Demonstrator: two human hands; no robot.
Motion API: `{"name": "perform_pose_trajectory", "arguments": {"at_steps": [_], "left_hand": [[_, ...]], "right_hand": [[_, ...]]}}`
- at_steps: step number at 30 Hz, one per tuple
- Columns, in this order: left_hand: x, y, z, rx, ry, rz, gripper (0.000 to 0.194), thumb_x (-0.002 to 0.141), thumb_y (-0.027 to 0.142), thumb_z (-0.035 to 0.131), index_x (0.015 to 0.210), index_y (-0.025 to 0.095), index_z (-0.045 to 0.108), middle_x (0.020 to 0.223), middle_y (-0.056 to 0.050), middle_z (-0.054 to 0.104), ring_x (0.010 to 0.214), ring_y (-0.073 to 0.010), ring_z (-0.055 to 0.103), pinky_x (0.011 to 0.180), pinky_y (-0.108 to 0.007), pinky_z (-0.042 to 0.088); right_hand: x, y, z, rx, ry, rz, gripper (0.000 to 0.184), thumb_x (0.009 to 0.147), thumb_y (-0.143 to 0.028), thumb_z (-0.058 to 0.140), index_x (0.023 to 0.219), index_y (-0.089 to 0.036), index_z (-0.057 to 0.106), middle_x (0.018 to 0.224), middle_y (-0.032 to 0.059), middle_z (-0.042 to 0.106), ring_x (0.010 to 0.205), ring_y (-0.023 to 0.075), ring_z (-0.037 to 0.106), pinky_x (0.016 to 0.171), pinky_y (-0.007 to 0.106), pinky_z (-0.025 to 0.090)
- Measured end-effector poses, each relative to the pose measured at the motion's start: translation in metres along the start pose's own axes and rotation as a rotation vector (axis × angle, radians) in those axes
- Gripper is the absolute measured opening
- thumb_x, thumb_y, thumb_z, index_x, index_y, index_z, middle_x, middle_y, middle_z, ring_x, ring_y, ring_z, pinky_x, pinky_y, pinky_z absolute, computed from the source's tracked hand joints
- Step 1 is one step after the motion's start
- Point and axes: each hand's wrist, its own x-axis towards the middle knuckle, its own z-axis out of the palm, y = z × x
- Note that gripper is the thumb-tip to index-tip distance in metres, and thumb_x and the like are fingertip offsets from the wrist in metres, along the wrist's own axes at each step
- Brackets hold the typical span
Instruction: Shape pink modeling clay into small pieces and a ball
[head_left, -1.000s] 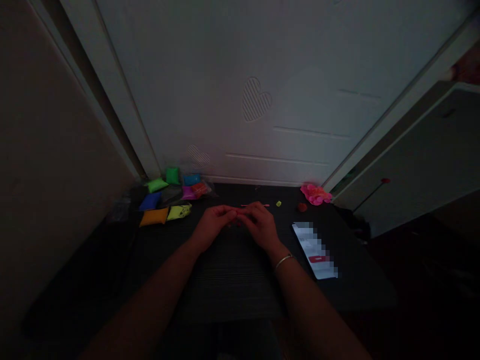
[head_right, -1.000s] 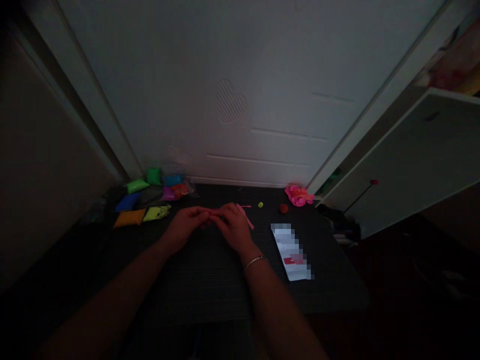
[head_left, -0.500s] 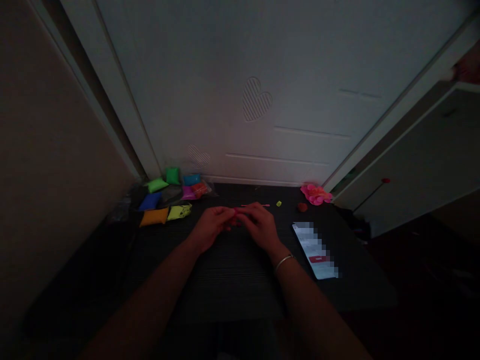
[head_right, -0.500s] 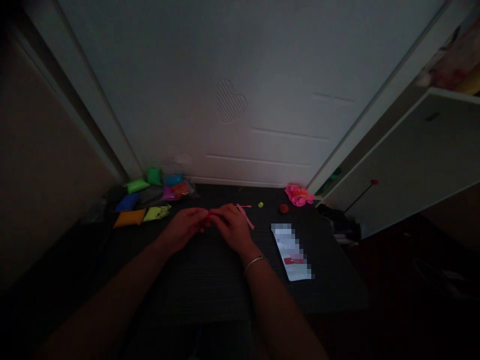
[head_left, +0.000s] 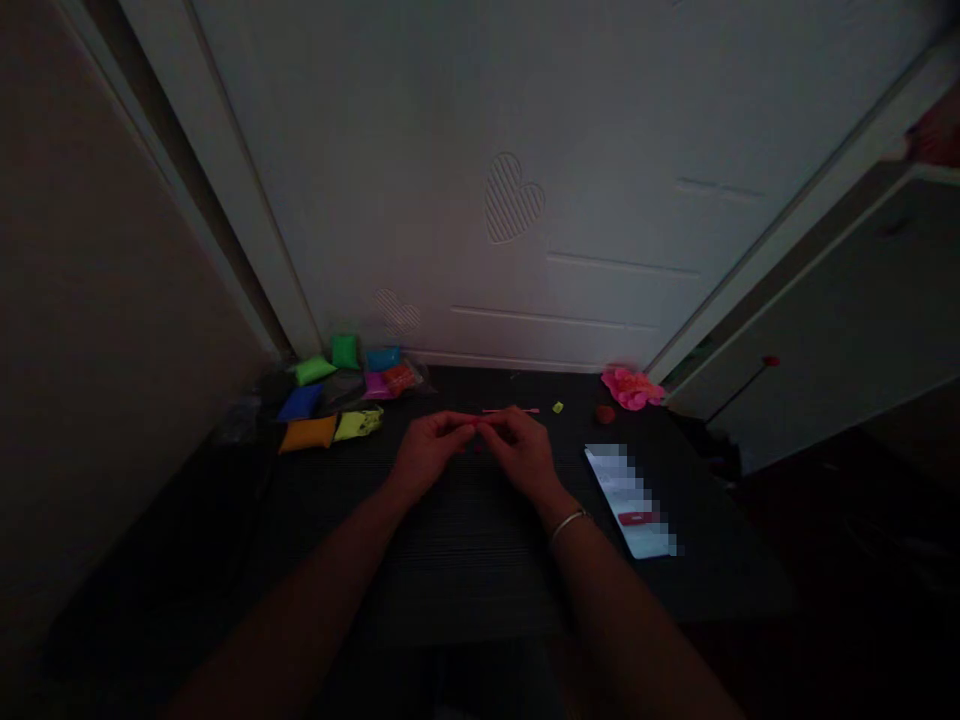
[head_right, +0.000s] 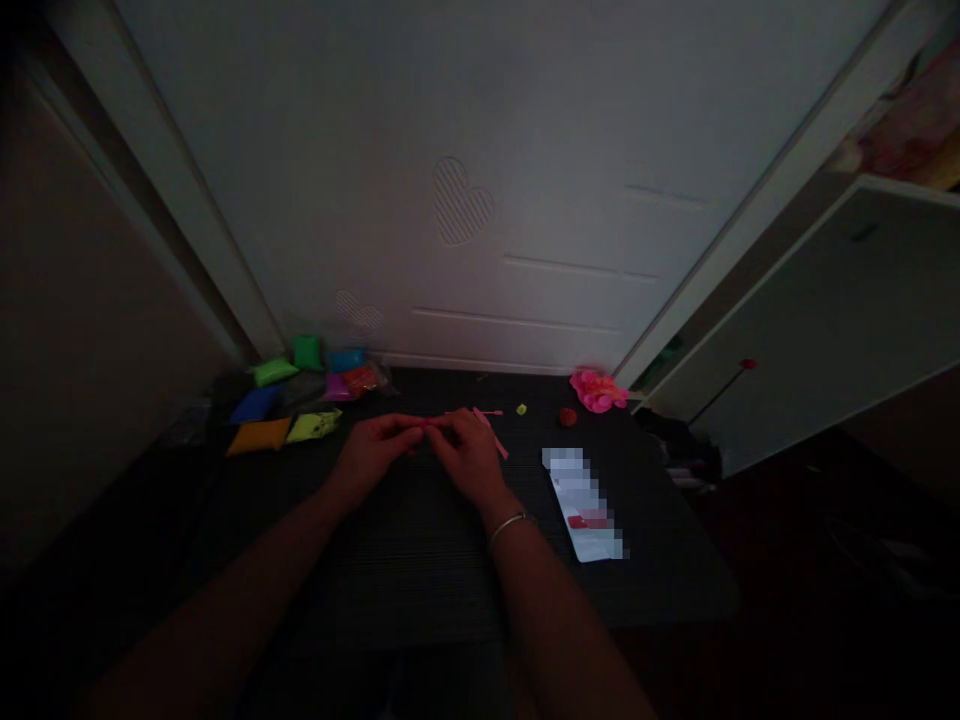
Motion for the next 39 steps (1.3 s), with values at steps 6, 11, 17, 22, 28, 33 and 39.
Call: {"name": "perform_pose_trajectory", "arguments": {"at_steps": [6,11,17,22,28,33,39], "left_hand": [[-0.0010,-0.0002,0.0027,0.020,0.063,-0.023,0.019,0.063,0.029,0.065,0.076,0.015,0.066,0.072,-0.001,0.066,0.061,-0.0113,0.055,0.057,-0.023,0.042],[-0.0016,-0.0001,0.0031,-0.035,0.059,-0.027,0.020,0.064,0.030,0.066,0.076,0.014,0.065,0.071,-0.001,0.063,0.063,-0.0111,0.054,0.056,-0.022,0.042],[-0.0011,-0.0034,0.0006,-0.254,-0.036,-0.109,0.020,0.065,0.030,0.066,0.076,0.013,0.064,0.076,-0.003,0.063,0.066,-0.0108,0.055,0.057,-0.022,0.043],[-0.0026,-0.0030,-0.0004,-0.414,-0.134,-0.185,0.017,0.066,0.025,0.067,0.079,0.013,0.066,0.079,-0.004,0.064,0.069,-0.0107,0.057,0.061,-0.023,0.045],[-0.0029,-0.0036,-0.0003,-0.455,-0.156,-0.227,0.016,0.064,0.019,0.069,0.078,0.013,0.066,0.080,-0.004,0.064,0.072,-0.0118,0.058,0.065,-0.024,0.046],[-0.0023,-0.0053,-0.0004,-0.452,-0.169,-0.228,0.014,0.065,0.020,0.068,0.077,0.013,0.066,0.077,-0.003,0.063,0.071,-0.0105,0.056,0.067,-0.024,0.047],[-0.0019,-0.0043,-0.0003,-0.411,-0.201,-0.229,0.017,0.063,0.020,0.069,0.078,0.012,0.067,0.081,-0.004,0.063,0.073,-0.0118,0.057,0.068,-0.025,0.046]], "right_hand": [[0.0000,-0.0021,0.0002,-0.010,0.001,-0.010,0.010,0.078,-0.023,0.055,0.080,-0.019,0.064,0.069,0.0009,0.059,0.061,0.0115,0.052,0.056,0.024,0.041],[-0.0002,-0.0005,-0.0007,0.028,-0.005,-0.089,0.017,0.079,-0.019,0.054,0.092,-0.023,0.064,0.080,0.0024,0.062,0.072,0.0133,0.056,0.063,0.026,0.045],[-0.0007,0.0004,-0.0015,0.042,-0.077,-0.108,0.026,0.079,-0.019,0.056,0.104,-0.024,0.060,0.085,0.0031,0.058,0.074,0.0125,0.055,0.064,0.025,0.046],[-0.0007,0.0017,-0.0012,0.031,-0.083,-0.119,0.018,0.078,-0.019,0.057,0.094,-0.022,0.064,0.081,0.0024,0.054,0.075,0.0125,0.054,0.065,0.025,0.046],[-0.0015,0.0042,0.0004,0.014,-0.103,-0.134,0.022,0.078,-0.019,0.057,0.099,-0.024,0.062,0.082,0.0020,0.050,0.073,0.0123,0.052,0.063,0.025,0.046],[-0.0019,0.0046,-0.0003,-0.021,-0.086,-0.132,0.020,0.077,-0.021,0.058,0.097,-0.023,0.063,0.082,0.0021,0.048,0.074,0.0128,0.051,0.063,0.026,0.045],[-0.0017,0.0026,-0.0018,-0.045,-0.114,-0.161,0.019,0.077,-0.020,0.057,0.095,-0.024,0.063,0.085,0.0025,0.047,0.079,0.0137,0.051,0.067,0.027,0.046]]}}
